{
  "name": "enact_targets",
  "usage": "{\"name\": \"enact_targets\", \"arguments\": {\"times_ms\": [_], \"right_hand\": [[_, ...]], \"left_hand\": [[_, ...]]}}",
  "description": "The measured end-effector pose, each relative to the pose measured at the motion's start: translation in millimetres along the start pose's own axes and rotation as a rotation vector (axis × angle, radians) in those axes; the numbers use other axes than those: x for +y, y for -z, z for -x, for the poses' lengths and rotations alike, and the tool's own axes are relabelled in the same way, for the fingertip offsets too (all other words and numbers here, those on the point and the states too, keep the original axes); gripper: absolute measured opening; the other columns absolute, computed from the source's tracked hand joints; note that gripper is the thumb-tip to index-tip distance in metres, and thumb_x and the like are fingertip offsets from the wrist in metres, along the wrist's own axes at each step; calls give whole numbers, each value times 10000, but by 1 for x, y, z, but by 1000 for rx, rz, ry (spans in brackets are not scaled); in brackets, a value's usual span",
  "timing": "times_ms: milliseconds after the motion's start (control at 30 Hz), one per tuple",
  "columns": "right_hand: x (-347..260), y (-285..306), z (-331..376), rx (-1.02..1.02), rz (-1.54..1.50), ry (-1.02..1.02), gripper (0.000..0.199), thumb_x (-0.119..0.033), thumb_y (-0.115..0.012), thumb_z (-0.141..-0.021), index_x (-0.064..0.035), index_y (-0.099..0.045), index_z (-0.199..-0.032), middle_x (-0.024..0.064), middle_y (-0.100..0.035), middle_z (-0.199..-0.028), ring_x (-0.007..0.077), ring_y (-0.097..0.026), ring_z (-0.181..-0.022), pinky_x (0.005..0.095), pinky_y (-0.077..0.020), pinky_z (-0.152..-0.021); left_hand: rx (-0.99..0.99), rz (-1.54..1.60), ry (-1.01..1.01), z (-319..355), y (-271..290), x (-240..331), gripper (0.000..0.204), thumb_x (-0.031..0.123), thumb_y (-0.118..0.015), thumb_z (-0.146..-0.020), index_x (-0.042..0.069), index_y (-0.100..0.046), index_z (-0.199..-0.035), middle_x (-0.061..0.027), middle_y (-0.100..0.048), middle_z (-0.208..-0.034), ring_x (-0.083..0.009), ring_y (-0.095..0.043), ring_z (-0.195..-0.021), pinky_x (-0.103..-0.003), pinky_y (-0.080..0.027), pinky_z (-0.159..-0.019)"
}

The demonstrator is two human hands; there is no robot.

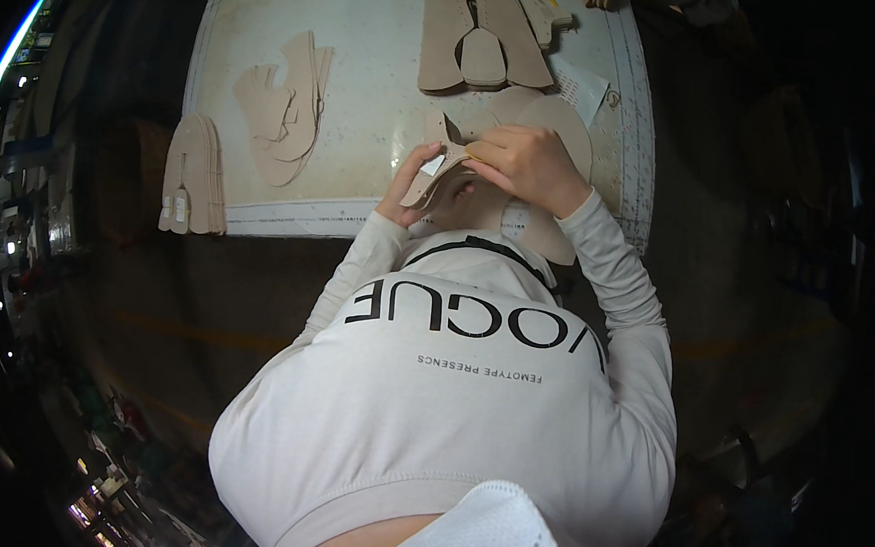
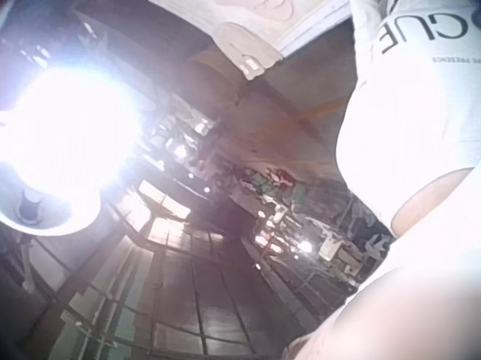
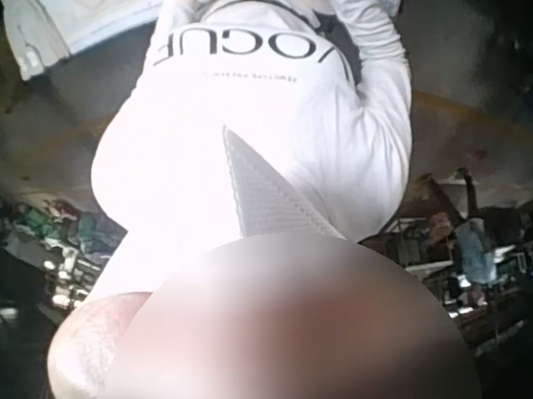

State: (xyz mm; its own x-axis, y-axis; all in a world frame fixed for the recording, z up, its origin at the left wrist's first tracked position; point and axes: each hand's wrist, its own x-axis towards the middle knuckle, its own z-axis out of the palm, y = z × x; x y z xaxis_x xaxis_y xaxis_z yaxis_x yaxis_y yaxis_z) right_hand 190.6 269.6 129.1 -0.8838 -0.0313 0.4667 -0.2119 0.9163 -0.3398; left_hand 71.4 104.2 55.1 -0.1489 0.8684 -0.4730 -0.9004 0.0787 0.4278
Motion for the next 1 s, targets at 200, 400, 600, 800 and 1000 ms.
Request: {"name": "enact_targets", "arguments": {"times_ms": [200,400,600,800,1000], "right_hand": [[-15,28,-17,108,28,164,156,-234,-665,-765,-92,-602,-761,23,-530,-669,191,-577,-614,304,-463,-529],[7,49,1,74,-397,-178,136,-174,-694,-801,-41,-673,-815,27,-572,-652,101,-406,-489,255,-348,-476],[93,2,85,-95,-275,-845,274,-271,-679,-813,-29,-675,-942,49,-577,-611,112,-453,-495,281,-390,-507],[106,-9,140,129,-467,-1155,503,-262,-720,-758,-152,-578,-1228,66,-621,-636,156,-587,-569,296,-480,-603],[82,-37,140,-10,-179,-1030,490,-231,-740,-738,-202,-597,-1205,13,-491,-534,135,-495,-497,302,-433,-526]], "left_hand": [[-52,104,34,-7,-1,1,556,424,-507,-855,-24,-504,-1184,-184,-599,-1100,-324,-609,-972,-429,-537,-773],[92,130,-88,-10,11,9,609,459,-527,-832,-14,-480,-1212,-196,-568,-1154,-324,-600,-989,-443,-542,-758],[128,71,-100,-7,40,15,452,337,-484,-904,-12,-494,-1190,-187,-594,-1103,-266,-638,-904,-332,-556,-662],[211,56,-251,-8,56,19,429,327,-486,-906,-5,-508,-1176,-160,-616,-1065,-268,-649,-851,-317,-558,-622],[208,76,-246,-14,54,20,411,322,-487,-909,0,-509,-1165,-155,-616,-1059,-281,-647,-850,-327,-562,-621]]}}
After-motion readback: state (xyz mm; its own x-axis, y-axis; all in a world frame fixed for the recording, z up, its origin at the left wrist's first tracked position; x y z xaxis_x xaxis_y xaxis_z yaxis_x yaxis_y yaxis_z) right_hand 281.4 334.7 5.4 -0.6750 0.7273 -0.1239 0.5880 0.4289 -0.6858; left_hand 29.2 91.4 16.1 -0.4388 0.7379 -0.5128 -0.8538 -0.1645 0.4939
